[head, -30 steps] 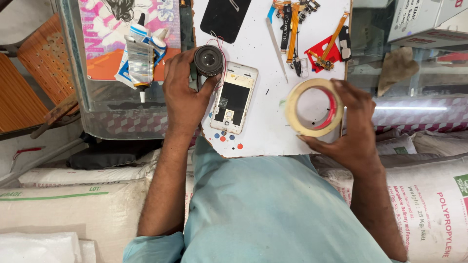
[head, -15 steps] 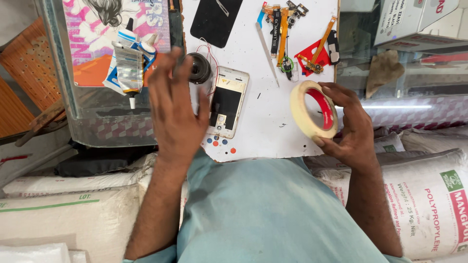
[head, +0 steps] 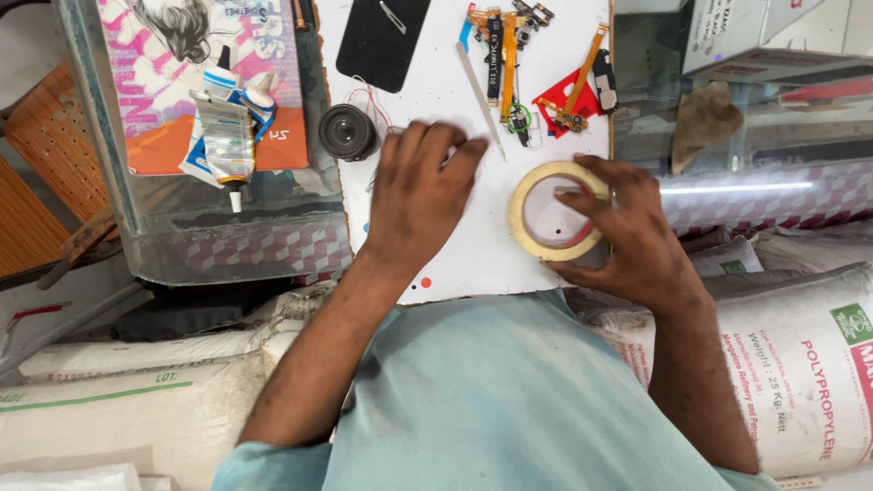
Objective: The person handles a tube of T-7000 adhesive, then picks up and manipulates a small circular electronic component with wires. They move a disassembled smartphone and other parts on the work surface, then pick up a roll of tape and a circuit board assembly, placing them back down.
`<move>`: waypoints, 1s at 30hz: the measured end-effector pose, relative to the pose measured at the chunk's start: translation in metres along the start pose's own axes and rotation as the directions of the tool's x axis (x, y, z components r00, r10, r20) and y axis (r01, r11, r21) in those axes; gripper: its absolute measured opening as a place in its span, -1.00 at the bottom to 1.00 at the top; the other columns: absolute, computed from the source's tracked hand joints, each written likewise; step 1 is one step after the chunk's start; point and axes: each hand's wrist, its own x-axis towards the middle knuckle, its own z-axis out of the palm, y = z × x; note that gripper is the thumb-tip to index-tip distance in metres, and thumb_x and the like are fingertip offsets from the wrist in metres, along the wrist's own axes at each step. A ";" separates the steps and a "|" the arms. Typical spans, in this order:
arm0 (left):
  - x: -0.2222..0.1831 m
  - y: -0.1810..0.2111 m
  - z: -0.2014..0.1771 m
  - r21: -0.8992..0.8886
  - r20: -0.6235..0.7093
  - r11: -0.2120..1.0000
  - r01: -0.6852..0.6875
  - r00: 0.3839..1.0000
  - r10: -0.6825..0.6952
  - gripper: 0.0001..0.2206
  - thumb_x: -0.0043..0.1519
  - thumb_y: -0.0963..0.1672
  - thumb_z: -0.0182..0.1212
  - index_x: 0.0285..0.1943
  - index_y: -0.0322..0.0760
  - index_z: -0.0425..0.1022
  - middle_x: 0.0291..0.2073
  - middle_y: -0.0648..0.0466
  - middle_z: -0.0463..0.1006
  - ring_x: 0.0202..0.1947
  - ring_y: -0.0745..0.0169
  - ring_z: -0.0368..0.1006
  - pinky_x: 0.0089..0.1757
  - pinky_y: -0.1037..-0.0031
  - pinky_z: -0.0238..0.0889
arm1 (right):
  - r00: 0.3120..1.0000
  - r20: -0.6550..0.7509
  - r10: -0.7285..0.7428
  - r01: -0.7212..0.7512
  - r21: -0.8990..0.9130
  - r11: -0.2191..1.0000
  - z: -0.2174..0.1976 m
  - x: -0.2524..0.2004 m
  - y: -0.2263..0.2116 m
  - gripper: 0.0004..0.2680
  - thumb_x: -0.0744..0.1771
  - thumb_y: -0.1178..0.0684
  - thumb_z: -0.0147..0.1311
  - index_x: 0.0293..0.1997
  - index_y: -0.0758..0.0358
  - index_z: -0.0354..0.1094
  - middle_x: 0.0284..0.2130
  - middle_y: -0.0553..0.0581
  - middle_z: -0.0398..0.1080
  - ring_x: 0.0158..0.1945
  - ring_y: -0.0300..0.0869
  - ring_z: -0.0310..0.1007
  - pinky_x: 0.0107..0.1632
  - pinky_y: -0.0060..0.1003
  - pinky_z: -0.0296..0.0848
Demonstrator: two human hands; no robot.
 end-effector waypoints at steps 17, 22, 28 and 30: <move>0.009 0.021 0.013 0.130 0.108 0.991 -0.022 0.994 0.008 -0.81 0.19 -0.22 0.29 -0.03 -0.20 0.61 -0.15 0.09 0.55 -0.11 0.09 0.43 -0.04 0.17 0.20 | 0.559 -0.730 0.392 -0.187 0.350 0.918 0.002 -0.012 0.095 -0.73 0.46 0.05 0.25 0.32 0.20 0.36 0.18 0.06 0.36 0.09 -0.19 0.46 0.09 -0.31 0.55; 0.002 0.023 0.013 0.223 0.139 0.975 0.017 0.989 -0.049 -0.77 0.13 -0.21 0.32 -0.03 -0.15 0.61 -0.11 0.12 0.56 -0.04 0.08 0.46 0.04 0.11 0.21 | 0.414 -0.833 0.369 -0.253 0.284 0.925 -0.021 -0.008 0.137 -0.52 0.40 0.01 0.46 0.46 0.13 0.22 0.45 0.14 -0.17 0.51 0.02 0.01 0.38 -0.10 0.52; 0.005 0.049 0.020 0.209 0.111 0.964 0.163 0.976 -0.189 -0.76 0.23 -0.16 0.37 0.08 -0.23 0.59 0.16 -0.01 0.50 0.03 0.07 0.44 0.07 0.11 0.20 | 0.585 -0.733 0.347 -0.326 0.180 0.928 -0.044 -0.004 0.153 -0.54 0.31 -0.03 0.54 0.34 0.10 0.42 0.56 0.27 -0.35 0.63 0.17 -0.10 0.63 0.05 0.18; 0.005 0.063 0.022 0.176 0.098 0.964 0.197 0.971 -0.216 -0.75 0.29 -0.14 0.35 0.13 -0.27 0.58 0.22 -0.02 0.48 0.12 0.04 0.43 0.13 0.10 0.20 | 0.627 -0.714 0.311 -0.240 0.203 0.949 -0.052 -0.008 0.164 -0.58 0.35 -0.01 0.50 0.33 0.12 0.42 0.56 0.27 -0.34 0.64 0.14 -0.12 0.65 0.05 0.15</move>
